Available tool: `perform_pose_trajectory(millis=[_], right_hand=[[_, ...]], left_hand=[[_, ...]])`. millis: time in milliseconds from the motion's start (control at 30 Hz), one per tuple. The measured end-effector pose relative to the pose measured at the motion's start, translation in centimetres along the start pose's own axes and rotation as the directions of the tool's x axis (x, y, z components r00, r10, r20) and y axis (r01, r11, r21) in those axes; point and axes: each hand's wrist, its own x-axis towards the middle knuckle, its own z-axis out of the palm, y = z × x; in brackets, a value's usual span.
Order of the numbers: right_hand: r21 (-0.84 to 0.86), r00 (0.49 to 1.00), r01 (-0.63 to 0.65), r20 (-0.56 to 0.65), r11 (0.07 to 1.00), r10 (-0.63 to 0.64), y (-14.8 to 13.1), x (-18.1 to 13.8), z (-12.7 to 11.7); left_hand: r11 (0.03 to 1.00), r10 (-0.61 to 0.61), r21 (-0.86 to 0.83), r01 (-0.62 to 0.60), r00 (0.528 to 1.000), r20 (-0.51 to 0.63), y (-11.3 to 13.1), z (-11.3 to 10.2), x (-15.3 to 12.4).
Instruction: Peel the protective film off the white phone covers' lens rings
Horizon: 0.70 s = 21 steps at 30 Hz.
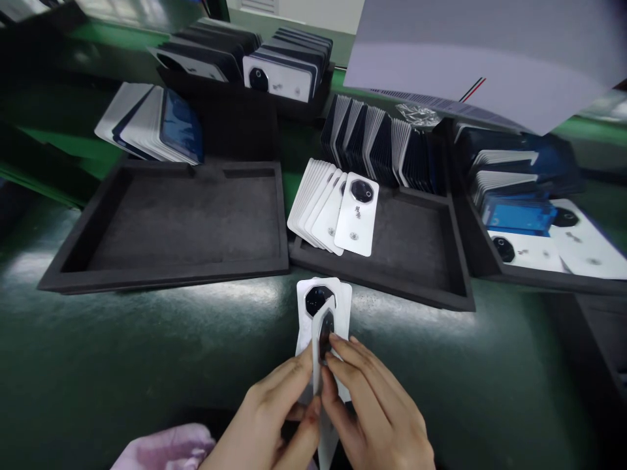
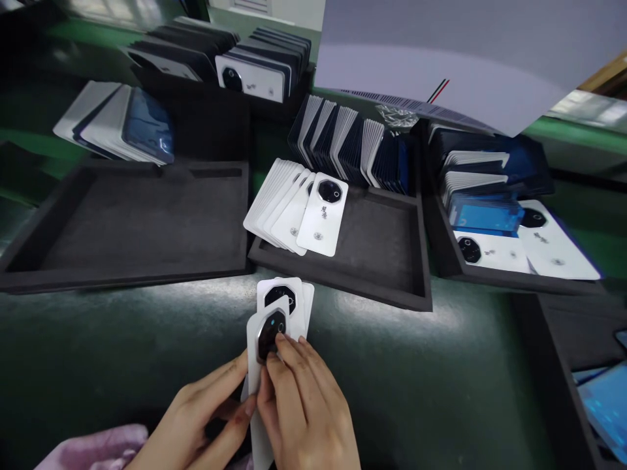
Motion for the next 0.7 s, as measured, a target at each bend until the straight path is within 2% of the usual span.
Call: perform_pose_trajectory(millis=[167, 300, 433, 500, 600, 700], right_hand=[[-0.003, 1.0, 0.001, 0.017, 1.0, -0.001, -0.06, -0.21, 0.11], [0.015, 0.998, -0.053, 0.016, 0.998, 0.053, 0.09, -0.33, 0.02], [0.122, 0.994, -0.098, 0.051, 0.988, 0.093, 0.16, 0.07, -0.24], [0.167, 0.992, -0.12, 0.069, 0.979, 0.11, 0.14, 0.22, -0.39], [0.158, 0.99, -0.132, 0.063, 0.979, 0.123, 0.09, 0.06, -0.52], [0.096, 0.993, -0.104, 0.057, 0.99, 0.099, -0.03, -0.48, -0.48]], left_hand=[[0.994, 0.106, -0.027, -0.106, 0.994, -0.006, -0.45, 0.12, 0.23], [0.996, 0.058, -0.067, -0.052, 0.994, 0.098, -0.67, 0.09, 0.17], [0.998, 0.059, -0.029, -0.059, 0.998, 0.026, -0.46, -0.22, 0.0], [0.998, 0.057, -0.009, -0.057, 0.998, 0.036, -0.33, -0.28, -0.06], [0.998, 0.046, 0.046, -0.05, 0.995, 0.085, -0.29, -0.11, -0.03], [0.987, 0.121, 0.094, -0.128, 0.99, 0.075, -0.46, 0.24, 0.06]])
